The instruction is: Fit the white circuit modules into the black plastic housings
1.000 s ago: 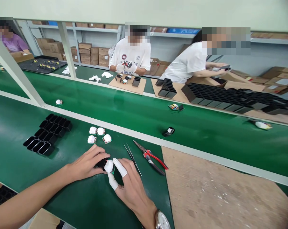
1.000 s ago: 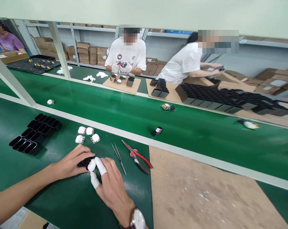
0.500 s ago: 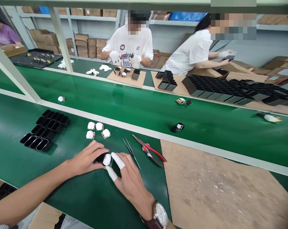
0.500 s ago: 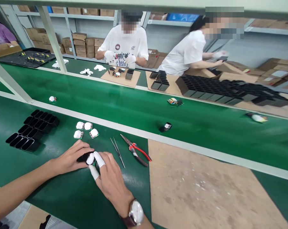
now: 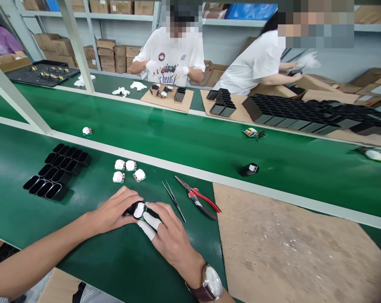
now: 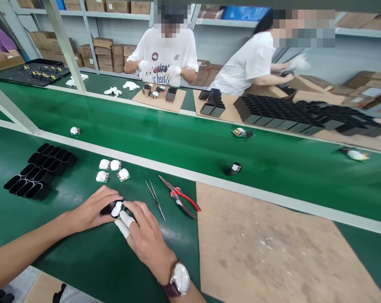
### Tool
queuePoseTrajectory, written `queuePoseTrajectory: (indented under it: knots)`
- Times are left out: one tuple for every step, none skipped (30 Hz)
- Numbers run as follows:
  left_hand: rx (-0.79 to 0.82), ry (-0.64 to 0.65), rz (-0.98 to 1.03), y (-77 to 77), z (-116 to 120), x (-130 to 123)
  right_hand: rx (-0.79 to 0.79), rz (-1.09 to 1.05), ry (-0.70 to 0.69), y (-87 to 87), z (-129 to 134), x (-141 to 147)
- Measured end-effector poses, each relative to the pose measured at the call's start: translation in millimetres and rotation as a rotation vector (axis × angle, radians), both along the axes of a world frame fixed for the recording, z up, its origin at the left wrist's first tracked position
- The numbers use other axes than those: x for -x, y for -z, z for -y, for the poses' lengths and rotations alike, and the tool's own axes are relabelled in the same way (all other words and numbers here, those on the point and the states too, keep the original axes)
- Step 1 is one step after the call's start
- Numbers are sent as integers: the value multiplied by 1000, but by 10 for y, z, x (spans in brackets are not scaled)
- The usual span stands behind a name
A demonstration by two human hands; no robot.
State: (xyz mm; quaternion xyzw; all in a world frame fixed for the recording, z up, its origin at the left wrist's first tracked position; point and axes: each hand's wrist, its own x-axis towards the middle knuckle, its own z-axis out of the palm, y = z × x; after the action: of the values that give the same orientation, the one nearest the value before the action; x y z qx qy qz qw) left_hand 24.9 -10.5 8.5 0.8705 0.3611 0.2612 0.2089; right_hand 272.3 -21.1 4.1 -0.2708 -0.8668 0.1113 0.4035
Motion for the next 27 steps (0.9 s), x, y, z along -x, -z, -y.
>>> queuePoseTrajectory:
  knots:
    - [1,-3,-1,-3,0,-5,9,-1,-1,-6,2,6]
    - [1,-5,-2,-8,1,-10,18,-1,0,-16,4,17]
    - [0,-5,-2,-14,1,-16,27,4,1,-28,7,32]
    - [1,-3,-4,-19,1,-22,33,14,6,-42,10,51]
    - [4,-2,-7,-25,1,-27,37,27,15,-55,13,71]
    - [7,-1,-10,-31,1,-31,38,43,27,-66,16,91]
    - [12,-4,-13,-35,0,-35,37,59,38,-75,19,109]
    - [19,-12,-15,-39,-3,-37,37,72,47,-82,20,122]
    - [25,-23,-11,-41,-6,-37,38,84,52,-86,17,127]
    - [33,-36,0,-41,-10,-35,40,97,53,-87,8,123]
    - [49,-46,13,-41,-14,-32,40,111,54,-86,-6,108]
    - [72,-53,29,-38,-19,-26,34,121,64,-82,-27,83]
    - [98,-57,48,-35,-23,-20,21,118,89,-76,-55,50]
    - [125,-62,67,-30,-27,-13,7,106,129,-68,-86,12]
    - [154,-71,83,-23,-30,-6,-8,87,178,-60,-118,-26]
    - [180,-86,100,-15,-32,-1,-17,66,226,-53,-148,-60]
    - [201,-108,123,-7,-34,2,-18,49,262,-46,-170,-86]
    - [222,-133,151,2,-35,3,-13,39,278,-40,-183,-102]
    - [247,-155,181,11,-34,-1,-3,41,270,-35,-184,-105]
    - [271,-167,213,18,-32,-8,10,51,241,-31,-174,-96]
    - [293,-167,241,25,-28,-18,27,66,202,-27,-154,-77]
    - [312,-161,257,29,-21,-30,47,86,160,-24,-129,-53]
    - [329,-150,257,32,-12,-42,68,105,122,-22,-102,-26]
    - [340,-135,246,33,-2,-53,89,123,91,-21,-77,-1]
    - [344,-124,228,33,8,-62,108,135,68,-21,-57,19]
    - [347,-117,207,31,17,-69,121,139,52,-23,-45,34]
    - [350,-110,187,29,24,-71,127,144,40,-29,-39,44]
